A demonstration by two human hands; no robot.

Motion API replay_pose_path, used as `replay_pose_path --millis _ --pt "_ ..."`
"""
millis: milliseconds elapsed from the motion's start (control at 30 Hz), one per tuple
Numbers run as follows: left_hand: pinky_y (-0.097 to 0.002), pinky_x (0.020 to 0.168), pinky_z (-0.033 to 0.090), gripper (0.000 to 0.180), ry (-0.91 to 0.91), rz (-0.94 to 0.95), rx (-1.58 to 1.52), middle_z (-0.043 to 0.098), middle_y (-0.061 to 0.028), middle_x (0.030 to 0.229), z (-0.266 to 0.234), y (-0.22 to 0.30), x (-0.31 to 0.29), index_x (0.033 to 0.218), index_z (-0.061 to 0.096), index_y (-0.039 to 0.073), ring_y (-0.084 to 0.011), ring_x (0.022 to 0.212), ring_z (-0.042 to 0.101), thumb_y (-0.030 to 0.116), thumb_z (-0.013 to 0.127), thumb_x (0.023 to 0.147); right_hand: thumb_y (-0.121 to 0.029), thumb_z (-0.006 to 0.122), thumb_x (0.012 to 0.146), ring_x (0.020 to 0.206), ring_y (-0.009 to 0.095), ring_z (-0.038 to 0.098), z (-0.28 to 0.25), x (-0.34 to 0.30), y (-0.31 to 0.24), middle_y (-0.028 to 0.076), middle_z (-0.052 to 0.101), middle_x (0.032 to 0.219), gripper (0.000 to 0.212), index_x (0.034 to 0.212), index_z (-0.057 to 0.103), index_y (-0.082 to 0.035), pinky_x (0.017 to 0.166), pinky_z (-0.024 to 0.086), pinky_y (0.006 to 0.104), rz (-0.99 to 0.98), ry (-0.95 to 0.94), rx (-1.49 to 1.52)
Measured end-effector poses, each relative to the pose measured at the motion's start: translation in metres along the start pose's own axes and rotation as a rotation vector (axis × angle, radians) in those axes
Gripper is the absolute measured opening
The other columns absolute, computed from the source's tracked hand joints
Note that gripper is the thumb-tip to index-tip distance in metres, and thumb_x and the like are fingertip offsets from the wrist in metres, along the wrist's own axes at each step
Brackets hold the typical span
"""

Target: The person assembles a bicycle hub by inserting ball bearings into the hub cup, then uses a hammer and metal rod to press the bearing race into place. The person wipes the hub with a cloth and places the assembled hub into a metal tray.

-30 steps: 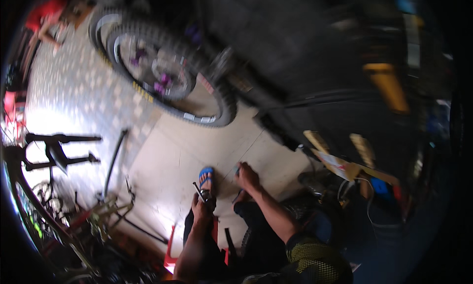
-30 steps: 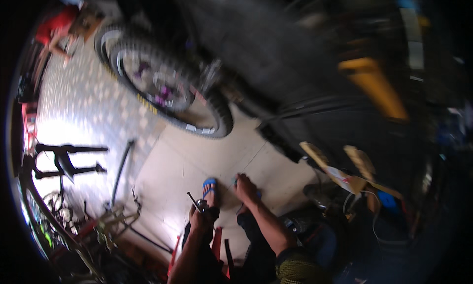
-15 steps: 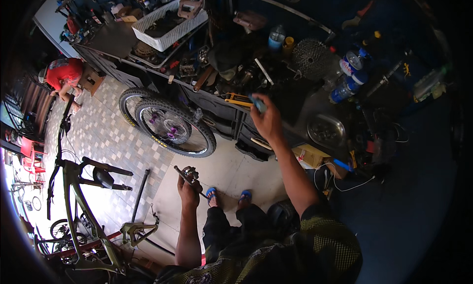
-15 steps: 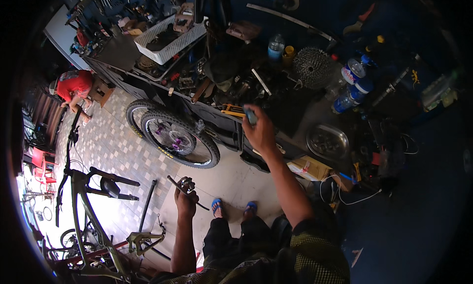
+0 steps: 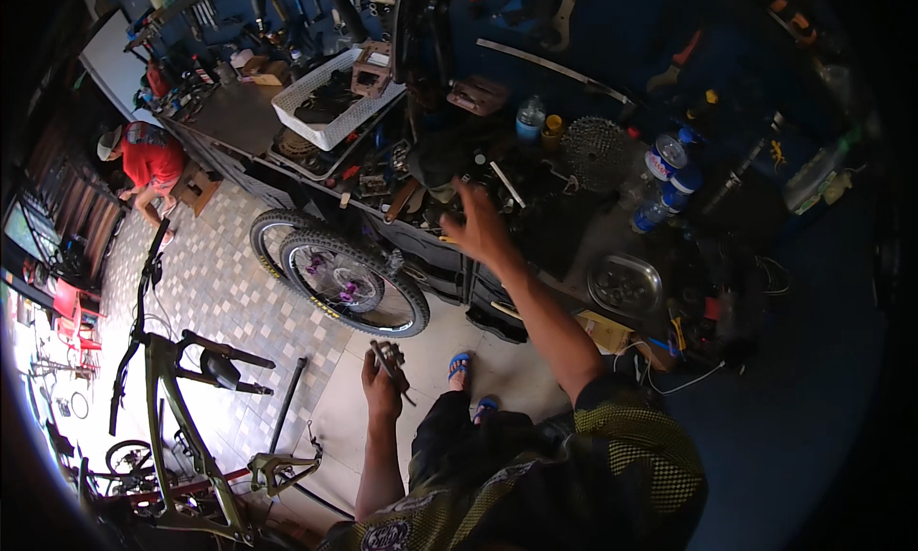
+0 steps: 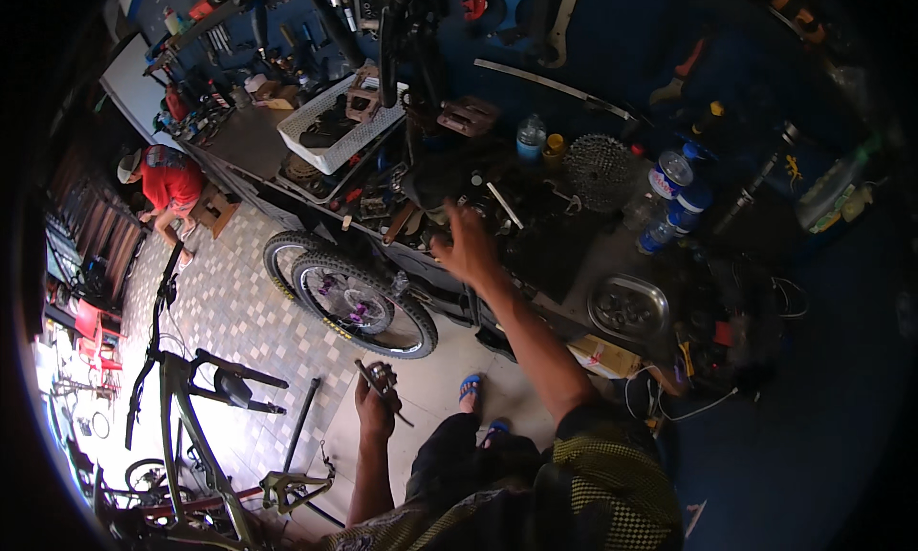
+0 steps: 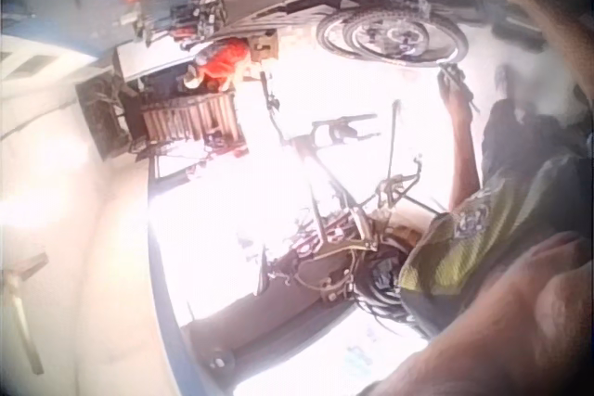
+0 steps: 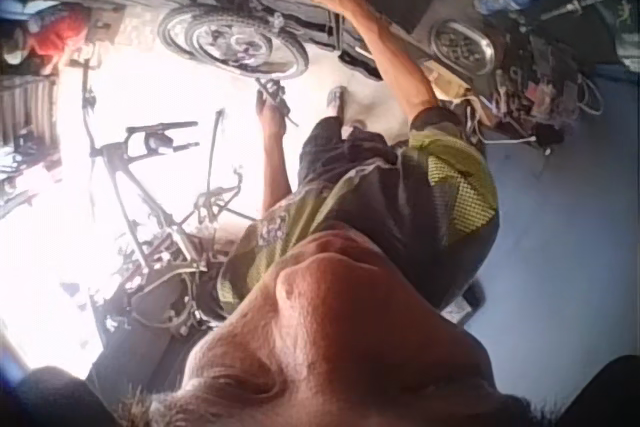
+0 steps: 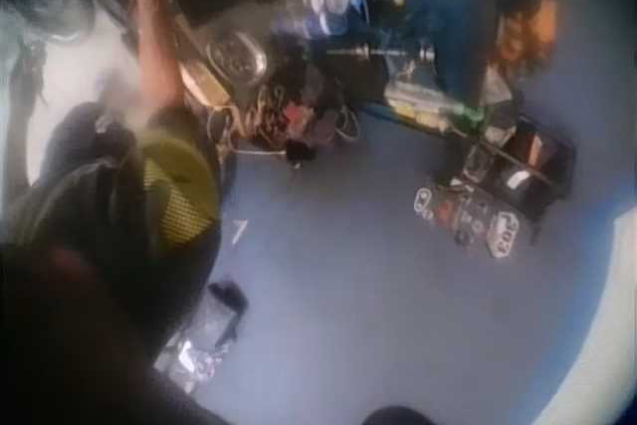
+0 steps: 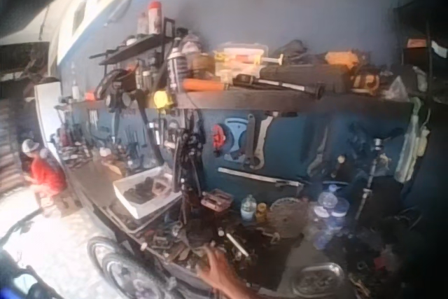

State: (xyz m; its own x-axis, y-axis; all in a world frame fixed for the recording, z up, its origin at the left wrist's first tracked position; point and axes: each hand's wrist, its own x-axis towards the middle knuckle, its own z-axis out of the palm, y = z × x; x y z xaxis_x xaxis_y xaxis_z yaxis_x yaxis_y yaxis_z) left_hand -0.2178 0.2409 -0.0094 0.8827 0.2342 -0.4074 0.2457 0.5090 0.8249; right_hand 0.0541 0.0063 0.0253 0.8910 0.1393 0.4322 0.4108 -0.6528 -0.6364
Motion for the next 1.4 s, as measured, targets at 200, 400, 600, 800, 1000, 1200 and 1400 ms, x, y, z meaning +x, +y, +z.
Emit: replay_pose_path --millis 200,400,600,800,1000,1200,1400 --pt "-0.0229 0.047 0.035 0.032 -0.269 0.014 -0.040 0.057 -0.0001 0.090 0.088 0.020 0.075 0.137 0.054 0.010 -0.0066 0.054 0.046 0.010 0.057 0.105 -0.020 0.077 0.093 0.095 0.025 0.070 -0.050 -0.133 -0.065 0.016 0.068 0.123 0.048 0.137 0.063 -0.005 0.081 0.057 0.0390 0.151 -0.356 0.220" --pt "-0.0249 0.050 0.039 0.033 -0.637 0.015 -0.055 0.054 0.0018 0.088 0.212 0.048 0.065 0.139 0.051 0.009 -0.0061 0.062 0.049 0.011 0.059 0.107 -0.026 0.070 0.103 0.069 0.017 0.070 -0.103 -0.189 -0.068 0.008 0.072 0.086 0.028 0.121 0.066 -0.005 0.064 0.055 0.0344 0.479 -0.011 0.429" --pt "-0.0275 0.089 0.053 0.044 -0.955 0.543 0.237 0.055 -0.0108 0.133 0.275 0.002 0.007 0.138 0.049 0.000 -0.0126 0.106 0.060 -0.002 0.063 0.097 -0.055 0.055 0.107 0.074 0.017 0.070 -0.154 -0.206 -0.041 0.007 0.072 0.098 0.047 0.118 0.063 -0.011 0.062 0.055 0.0366 1.163 -0.055 1.368" --pt "-0.0452 0.092 0.054 0.051 -1.217 0.993 0.421 0.065 -0.0213 0.115 0.328 -0.024 -0.043 0.125 0.061 0.001 -0.0383 0.106 0.065 -0.001 0.076 0.076 -0.020 0.074 0.097 0.108 0.013 0.067 -0.182 -0.250 0.016 0.002 0.068 0.118 0.027 0.121 0.064 -0.012 0.091 0.058 0.0330 0.487 0.143 1.522" --pt "-0.0407 0.098 0.051 0.064 -1.132 0.850 0.353 0.063 -0.0188 0.122 0.353 -0.044 -0.064 0.142 0.048 0.000 -0.0276 0.111 0.062 -0.004 0.072 0.082 -0.020 0.067 0.104 0.092 0.013 0.067 -0.261 -0.242 0.041 0.003 0.068 0.107 0.023 0.125 0.065 -0.012 0.074 0.055 0.0290 0.465 0.353 1.265" --pt "-0.0355 0.109 0.049 0.070 -1.083 0.416 0.230 0.060 -0.0134 0.133 0.347 -0.034 -0.028 0.147 0.042 0.002 -0.0215 0.124 0.061 -0.019 0.069 0.085 -0.022 0.065 0.108 0.075 0.008 0.058 -0.344 -0.263 0.007 0.000 0.069 0.092 0.025 0.127 0.067 -0.007 0.064 0.047 0.0249 0.665 0.406 0.790" --pt "-0.0398 0.112 0.049 0.063 -1.121 0.635 0.325 0.057 -0.0141 0.138 0.338 -0.015 -0.012 0.139 0.049 0.003 -0.0265 0.131 0.061 -0.022 0.065 0.084 -0.012 0.071 0.100 0.075 0.015 0.062 -0.386 -0.275 -0.038 0.008 0.072 0.095 0.023 0.120 0.074 0.000 0.068 0.050 0.0285 0.440 0.245 0.026"
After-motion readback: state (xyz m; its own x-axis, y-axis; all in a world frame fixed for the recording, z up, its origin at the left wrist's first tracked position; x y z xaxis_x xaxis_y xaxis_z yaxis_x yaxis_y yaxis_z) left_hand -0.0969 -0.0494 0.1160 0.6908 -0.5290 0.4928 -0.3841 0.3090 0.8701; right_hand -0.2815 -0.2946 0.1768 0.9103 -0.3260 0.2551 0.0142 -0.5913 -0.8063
